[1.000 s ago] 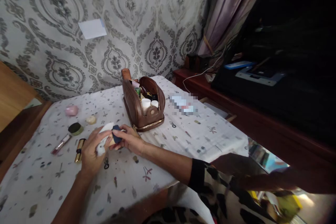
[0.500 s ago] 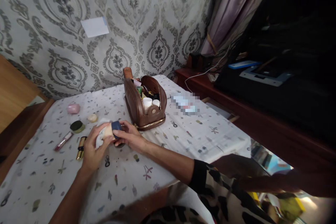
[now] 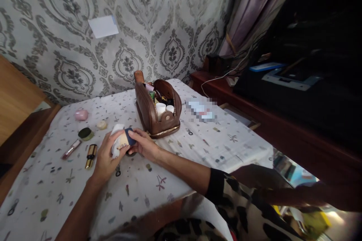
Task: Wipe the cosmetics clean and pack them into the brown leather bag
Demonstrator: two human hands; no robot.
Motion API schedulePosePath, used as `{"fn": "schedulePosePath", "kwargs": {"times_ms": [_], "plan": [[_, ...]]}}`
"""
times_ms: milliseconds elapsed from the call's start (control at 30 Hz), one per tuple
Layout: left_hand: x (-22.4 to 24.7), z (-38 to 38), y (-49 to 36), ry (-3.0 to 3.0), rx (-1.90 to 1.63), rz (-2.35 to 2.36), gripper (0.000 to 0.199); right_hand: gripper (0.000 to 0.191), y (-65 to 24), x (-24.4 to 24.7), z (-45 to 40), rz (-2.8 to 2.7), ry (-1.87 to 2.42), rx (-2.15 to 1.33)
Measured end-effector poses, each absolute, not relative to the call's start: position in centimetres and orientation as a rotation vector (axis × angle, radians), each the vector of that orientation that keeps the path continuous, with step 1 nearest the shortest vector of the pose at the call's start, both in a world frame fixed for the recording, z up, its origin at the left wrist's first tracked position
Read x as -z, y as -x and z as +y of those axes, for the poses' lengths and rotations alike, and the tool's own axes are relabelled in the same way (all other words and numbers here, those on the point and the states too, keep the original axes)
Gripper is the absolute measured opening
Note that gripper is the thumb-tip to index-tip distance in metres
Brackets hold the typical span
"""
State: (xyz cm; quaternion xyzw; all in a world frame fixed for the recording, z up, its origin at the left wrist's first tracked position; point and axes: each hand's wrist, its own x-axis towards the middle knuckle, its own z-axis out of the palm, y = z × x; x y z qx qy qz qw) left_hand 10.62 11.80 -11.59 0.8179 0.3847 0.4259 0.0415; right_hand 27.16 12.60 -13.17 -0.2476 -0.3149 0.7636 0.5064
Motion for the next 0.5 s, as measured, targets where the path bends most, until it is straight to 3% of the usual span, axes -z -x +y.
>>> {"fn": "schedulePosePath", "kwargs": {"times_ms": [367, 500], "plan": [[11.66, 11.90, -10.53, -2.354, -1.492, 1.155, 0.018, 0.067, -26.84, 12.86, 12.20, -0.843, 0.609, -1.734], [11.44, 11.50, -10.92, -2.239, -1.491, 1.277, 0.029, 0.068, -26.84, 12.72, 12.03, -0.912, 0.663, -1.624]]}}
